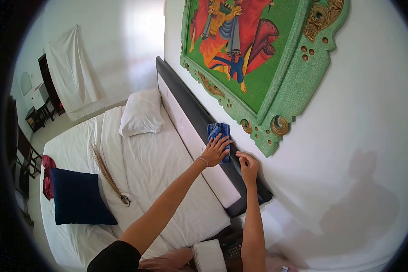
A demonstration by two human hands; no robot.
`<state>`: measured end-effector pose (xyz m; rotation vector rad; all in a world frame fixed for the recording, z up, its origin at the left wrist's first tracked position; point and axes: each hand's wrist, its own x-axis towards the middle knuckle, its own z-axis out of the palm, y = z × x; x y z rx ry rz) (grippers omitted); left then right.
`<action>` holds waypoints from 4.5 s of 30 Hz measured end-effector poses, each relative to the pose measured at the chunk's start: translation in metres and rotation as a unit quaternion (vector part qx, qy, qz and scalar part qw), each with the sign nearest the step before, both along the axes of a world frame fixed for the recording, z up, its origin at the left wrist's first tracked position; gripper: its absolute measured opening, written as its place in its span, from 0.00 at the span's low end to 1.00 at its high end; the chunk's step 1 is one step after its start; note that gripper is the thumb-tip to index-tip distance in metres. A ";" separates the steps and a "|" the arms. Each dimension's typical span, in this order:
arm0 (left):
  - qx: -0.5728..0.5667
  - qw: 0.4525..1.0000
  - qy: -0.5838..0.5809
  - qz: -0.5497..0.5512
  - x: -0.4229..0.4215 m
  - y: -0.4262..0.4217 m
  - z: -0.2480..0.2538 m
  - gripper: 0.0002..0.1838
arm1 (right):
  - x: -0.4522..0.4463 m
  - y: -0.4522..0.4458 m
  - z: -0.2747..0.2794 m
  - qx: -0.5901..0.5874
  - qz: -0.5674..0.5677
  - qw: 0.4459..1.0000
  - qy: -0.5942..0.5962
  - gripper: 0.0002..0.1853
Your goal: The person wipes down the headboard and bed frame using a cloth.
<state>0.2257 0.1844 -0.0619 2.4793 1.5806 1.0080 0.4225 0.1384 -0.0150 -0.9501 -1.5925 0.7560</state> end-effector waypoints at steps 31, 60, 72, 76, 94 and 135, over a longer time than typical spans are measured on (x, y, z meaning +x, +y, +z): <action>-0.053 0.998 0.043 -0.013 -0.004 0.002 0.003 0.27 | -0.004 0.005 -0.004 0.003 -0.018 0.999 0.027 0.09; 0.037 0.997 -0.036 -0.058 -0.047 0.023 -0.002 0.25 | -0.008 -0.005 0.010 -0.070 -0.009 0.995 0.073 0.09; 0.077 0.993 -0.054 -0.072 -0.067 0.051 -0.008 0.27 | -0.015 -0.007 0.012 -0.052 -0.029 0.997 0.056 0.09; 0.079 0.989 -0.106 -0.065 -0.066 0.051 -0.021 0.30 | -0.023 -0.014 0.010 -0.031 -0.074 0.997 0.007 0.09; 0.083 0.976 -0.201 -0.015 -0.131 0.143 -0.058 0.34 | -0.033 -0.006 -0.001 0.055 -0.190 0.972 -0.125 0.08; -0.069 0.864 -0.479 0.136 -0.197 0.249 -0.158 0.36 | -0.051 -0.003 -0.005 0.126 -0.250 0.938 -0.206 0.05</action>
